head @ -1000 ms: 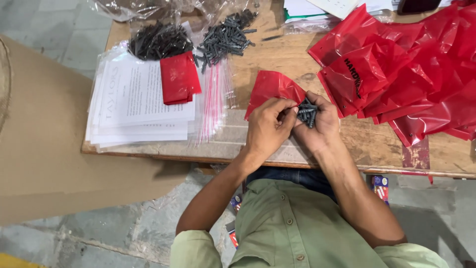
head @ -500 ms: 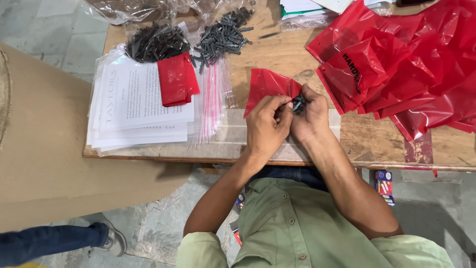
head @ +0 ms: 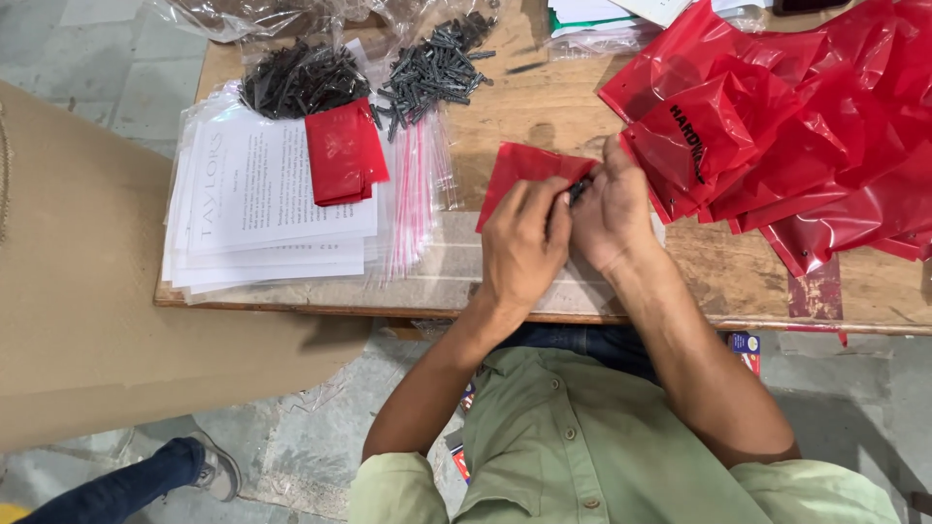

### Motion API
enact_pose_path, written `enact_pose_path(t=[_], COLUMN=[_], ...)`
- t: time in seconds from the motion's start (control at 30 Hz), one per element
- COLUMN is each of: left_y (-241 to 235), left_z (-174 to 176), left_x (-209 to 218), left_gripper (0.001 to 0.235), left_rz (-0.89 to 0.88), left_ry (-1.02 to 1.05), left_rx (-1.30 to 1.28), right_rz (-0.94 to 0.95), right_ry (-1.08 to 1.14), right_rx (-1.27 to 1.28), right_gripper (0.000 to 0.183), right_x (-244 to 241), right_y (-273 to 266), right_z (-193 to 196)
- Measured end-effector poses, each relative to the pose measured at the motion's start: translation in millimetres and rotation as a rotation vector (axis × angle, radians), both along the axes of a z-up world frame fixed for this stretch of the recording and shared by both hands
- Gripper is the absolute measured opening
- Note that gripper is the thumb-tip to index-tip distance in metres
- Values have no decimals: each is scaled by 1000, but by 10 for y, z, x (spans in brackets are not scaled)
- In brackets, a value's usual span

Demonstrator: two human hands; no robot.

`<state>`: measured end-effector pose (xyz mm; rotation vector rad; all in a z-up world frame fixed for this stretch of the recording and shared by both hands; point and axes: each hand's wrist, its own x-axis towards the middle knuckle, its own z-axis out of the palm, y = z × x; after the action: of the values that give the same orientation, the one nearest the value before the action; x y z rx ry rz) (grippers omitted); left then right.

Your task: Sorting and placing metal fasteners into red plastic bags.

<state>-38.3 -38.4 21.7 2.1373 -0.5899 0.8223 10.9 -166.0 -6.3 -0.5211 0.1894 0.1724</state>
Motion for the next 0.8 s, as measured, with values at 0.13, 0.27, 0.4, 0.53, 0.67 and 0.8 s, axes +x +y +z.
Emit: enact_pose_path(t=[0.13, 0.27, 0.4, 0.53, 0.67, 0.8], left_y=[61, 101, 158, 165, 188, 239], left_z=[57, 119, 129, 222, 213, 163], left_x=[78, 111, 125, 94, 124, 207], left_gripper=[16, 14, 14, 15, 20, 22], left_rz=[-46, -76, -89, -82, -73, -150], left_ry=[113, 236, 237, 259, 238, 377], left_rx=[-116, -249, -247, -245, -244, -361], right_rz=[125, 170, 292, 319, 303, 470], right_ry=[-43, 1, -61, -38, -268, -270], right_rx=[27, -148, -287, -383, -820, -1599], right_gripper=[76, 89, 101, 95, 64, 37], right_x=[61, 31, -49, -101, -241, -351], right_y=[-102, -117, -218, -282, -296, -377], right_z=[62, 270, 412, 526, 634, 740])
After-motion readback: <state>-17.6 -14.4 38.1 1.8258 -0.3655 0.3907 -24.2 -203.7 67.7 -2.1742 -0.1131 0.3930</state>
